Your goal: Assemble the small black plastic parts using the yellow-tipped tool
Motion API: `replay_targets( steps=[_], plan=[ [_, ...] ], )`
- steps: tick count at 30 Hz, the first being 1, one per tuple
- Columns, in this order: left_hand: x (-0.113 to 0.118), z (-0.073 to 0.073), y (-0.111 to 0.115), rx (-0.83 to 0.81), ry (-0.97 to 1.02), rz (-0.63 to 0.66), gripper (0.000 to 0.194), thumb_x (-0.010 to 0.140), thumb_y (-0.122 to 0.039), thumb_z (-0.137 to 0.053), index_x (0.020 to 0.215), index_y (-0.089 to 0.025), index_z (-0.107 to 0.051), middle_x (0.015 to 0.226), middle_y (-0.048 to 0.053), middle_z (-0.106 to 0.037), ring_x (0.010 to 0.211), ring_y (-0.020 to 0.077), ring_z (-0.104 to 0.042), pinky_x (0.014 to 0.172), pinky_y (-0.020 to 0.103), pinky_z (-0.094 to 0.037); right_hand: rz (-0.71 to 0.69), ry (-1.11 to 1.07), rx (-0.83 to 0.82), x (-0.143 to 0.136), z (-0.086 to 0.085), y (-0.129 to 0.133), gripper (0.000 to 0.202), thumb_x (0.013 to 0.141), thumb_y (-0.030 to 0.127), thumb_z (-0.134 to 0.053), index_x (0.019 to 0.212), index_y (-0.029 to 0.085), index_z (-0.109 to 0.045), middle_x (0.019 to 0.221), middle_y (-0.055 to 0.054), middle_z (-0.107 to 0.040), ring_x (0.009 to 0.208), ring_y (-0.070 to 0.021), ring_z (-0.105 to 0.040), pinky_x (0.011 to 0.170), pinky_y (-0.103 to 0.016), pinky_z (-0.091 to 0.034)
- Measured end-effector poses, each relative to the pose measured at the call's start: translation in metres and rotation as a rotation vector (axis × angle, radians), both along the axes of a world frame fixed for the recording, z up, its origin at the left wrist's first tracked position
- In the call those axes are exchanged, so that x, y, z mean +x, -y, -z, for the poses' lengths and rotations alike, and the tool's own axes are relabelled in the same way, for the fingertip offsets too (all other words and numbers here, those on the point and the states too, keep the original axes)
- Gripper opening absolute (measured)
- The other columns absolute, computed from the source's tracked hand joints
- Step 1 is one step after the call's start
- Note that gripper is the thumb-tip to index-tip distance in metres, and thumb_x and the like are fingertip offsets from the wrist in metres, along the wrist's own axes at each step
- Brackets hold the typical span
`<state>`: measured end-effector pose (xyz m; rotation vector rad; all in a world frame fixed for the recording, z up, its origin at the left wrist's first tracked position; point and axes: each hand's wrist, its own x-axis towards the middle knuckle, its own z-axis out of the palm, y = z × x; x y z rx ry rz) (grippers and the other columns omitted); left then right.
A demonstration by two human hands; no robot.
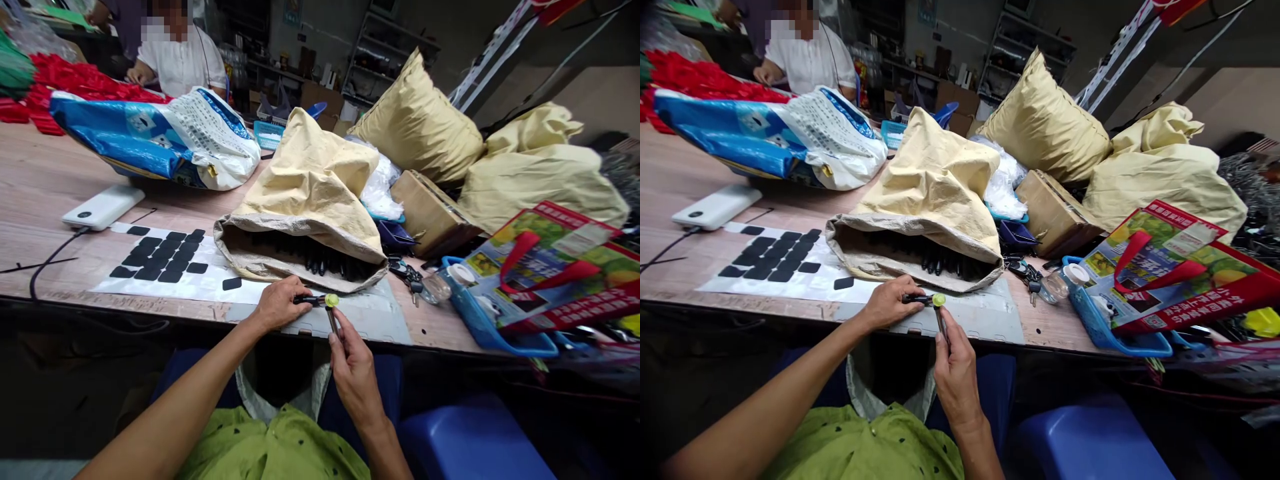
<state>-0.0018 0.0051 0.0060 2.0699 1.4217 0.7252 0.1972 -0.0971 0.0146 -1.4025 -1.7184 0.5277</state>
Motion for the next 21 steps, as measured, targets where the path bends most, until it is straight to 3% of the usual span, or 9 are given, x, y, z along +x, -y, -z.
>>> replay_targets(
  steps=[3, 7, 11, 17, 21],
  plan=[
    [-0.001, 0.000, -0.002, -0.031, 0.000, 0.005, 0.026, 0.082, -0.036, -0.074, 0.107, -0.030, -0.080, 0.095, -0.001, -0.066, 0.083, 0.0163, -0.062, 0.070, 0.026, -0.043, -0.042, 0.011, -0.005, -0.006, -0.002, -0.004, 0.047, 0.102, 0.025, -0.048, 0.149, 0.026, -0.052, 0.137, -0.009, -0.064, 0.125, -0.0219, -0.062, 0.107, -0.040, -0.052],
    [-0.002, -0.001, -0.003, -0.034, 0.000, 0.025, 0.026, 0.084, -0.038, -0.073, 0.109, -0.032, -0.079, 0.096, -0.001, -0.065, 0.083, 0.0158, -0.061, 0.070, 0.026, -0.042, -0.041, 0.055, 0.060, -0.013, 0.001, -0.006, 0.049, 0.103, 0.022, -0.046, 0.152, 0.026, -0.049, 0.134, -0.010, -0.065, 0.121, -0.0227, -0.063, 0.104, -0.039, -0.054],
    [-0.002, -0.002, -0.002, -0.025, -0.005, 0.022, 0.021, 0.086, -0.036, -0.070, 0.105, -0.034, -0.080, 0.093, -0.001, -0.065, 0.083, 0.0156, -0.061, 0.069, 0.026, -0.041, -0.065, 0.099, 0.017, -0.013, 0.006, -0.008, 0.048, 0.102, 0.022, -0.045, 0.150, 0.026, -0.051, 0.129, -0.010, -0.067, 0.117, -0.0218, -0.065, 0.100, -0.036, -0.055],
    [-0.001, 0.000, -0.002, -0.027, -0.003, 0.025, 0.026, 0.085, -0.036, -0.071, 0.109, -0.030, -0.080, 0.097, -0.001, -0.066, 0.086, 0.0156, -0.062, 0.073, 0.027, -0.043, 0.014, 0.068, 0.083, -0.005, 0.001, -0.010, 0.047, 0.103, 0.022, -0.045, 0.149, 0.024, -0.051, 0.136, -0.010, -0.064, 0.123, -0.0216, -0.061, 0.106, -0.038, -0.051],
    [-0.001, 0.000, -0.002, -0.031, -0.002, 0.011, 0.025, 0.085, -0.036, -0.071, 0.108, -0.031, -0.080, 0.096, -0.002, -0.066, 0.085, 0.0152, -0.063, 0.072, 0.026, -0.044, -0.010, 0.072, 0.022, -0.003, 0.004, -0.010, 0.046, 0.102, 0.023, -0.046, 0.147, 0.024, -0.054, 0.137, -0.009, -0.065, 0.124, -0.0207, -0.061, 0.107, -0.036, -0.050]
  ],
)
